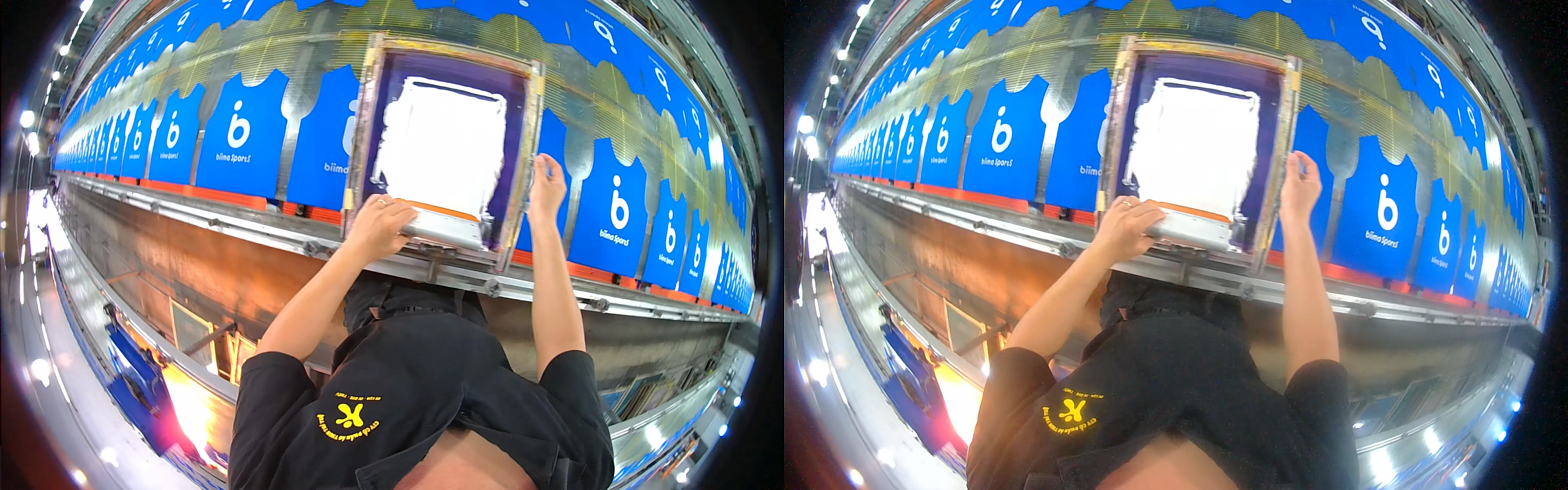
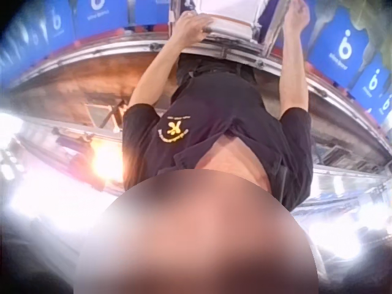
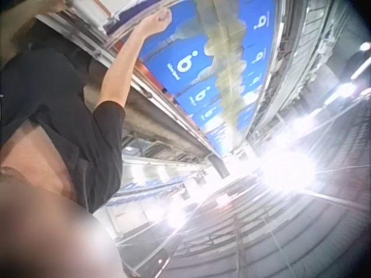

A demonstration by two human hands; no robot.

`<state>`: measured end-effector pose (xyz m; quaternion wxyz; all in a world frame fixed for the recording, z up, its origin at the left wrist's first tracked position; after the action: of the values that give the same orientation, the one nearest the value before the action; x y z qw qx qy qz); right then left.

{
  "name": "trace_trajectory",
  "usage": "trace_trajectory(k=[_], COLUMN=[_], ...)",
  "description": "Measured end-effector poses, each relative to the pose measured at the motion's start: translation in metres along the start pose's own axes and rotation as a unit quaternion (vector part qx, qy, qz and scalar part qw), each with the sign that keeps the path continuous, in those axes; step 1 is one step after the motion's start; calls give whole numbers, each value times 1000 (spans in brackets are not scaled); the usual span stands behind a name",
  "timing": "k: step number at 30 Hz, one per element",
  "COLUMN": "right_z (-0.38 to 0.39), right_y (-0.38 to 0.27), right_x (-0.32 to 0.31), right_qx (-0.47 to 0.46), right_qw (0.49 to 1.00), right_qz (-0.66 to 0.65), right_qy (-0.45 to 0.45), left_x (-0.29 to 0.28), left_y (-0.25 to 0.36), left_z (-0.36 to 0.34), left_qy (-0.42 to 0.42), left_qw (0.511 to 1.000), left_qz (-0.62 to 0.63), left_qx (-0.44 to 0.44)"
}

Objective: The person uses a squeegee to spread white ink across a screen printing frame placed over a blue sports jersey. The person repeatedly pulls the squeegee across the screen to apply ink, then lifts the frame to reveal the printed logo on the jersey.

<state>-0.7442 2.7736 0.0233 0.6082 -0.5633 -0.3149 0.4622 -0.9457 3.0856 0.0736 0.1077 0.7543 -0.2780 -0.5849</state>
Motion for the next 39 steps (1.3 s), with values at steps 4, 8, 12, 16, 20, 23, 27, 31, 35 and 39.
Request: trace_trajectory(k=[4, 8, 12, 16, 20, 23, 27, 31, 35, 39], right_z=[62, 103, 112, 111, 110, 113, 105, 64, 35, 78], right_y=[19, 27, 28, 33, 35, 31, 2, -49, -72, -53], right_x=[84, 147, 169, 168, 168, 168, 178, 238, 315, 310], right_qx=[7, 38, -21, -23, -5, 19, -62, -397, -369, -449], right_qw=[999, 995, 985, 981, 972, 974, 951, 865, 778, 770], right_qz=[44, 90, 173, 192, 236, 225, 301, 306, 409, 396], right_qy=[-4, 4, 16, 4, 16, 13, 35, -13, -301, -219], left_x=[-54, -96, -117, -104, -92, -81, -69, -66, -63, -55], left_y=[-83, -130, -165, -201, -245, -272, -291, -292, -290, -277], left_z=[26, 59, 38, -34, -126, -179, -206, -209, -214, -174], left_qy=[-51, -41, -34, 19, 4, -14, -99, -150, -179, -77], left_qw=[998, 999, 999, 996, 993, 992, 991, 983, 971, 980], left_qz=[-17, -32, -22, -62, -88, -90, -88, -87, -148, -178], left_qx=[-33, -3, 29, 58, 74, 85, 10, -54, -58, -37])
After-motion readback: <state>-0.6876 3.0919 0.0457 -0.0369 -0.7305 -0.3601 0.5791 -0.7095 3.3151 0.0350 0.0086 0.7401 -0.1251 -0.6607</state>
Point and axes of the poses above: each hand's wrist, its own z-axis away from the middle knuckle, its own x-axis out of the palm, y = z × x, the point moved 1 cm from there along -z, towards the middle knuckle, and after that the axes turned 8 degrees about y, right-handed, at the moved point
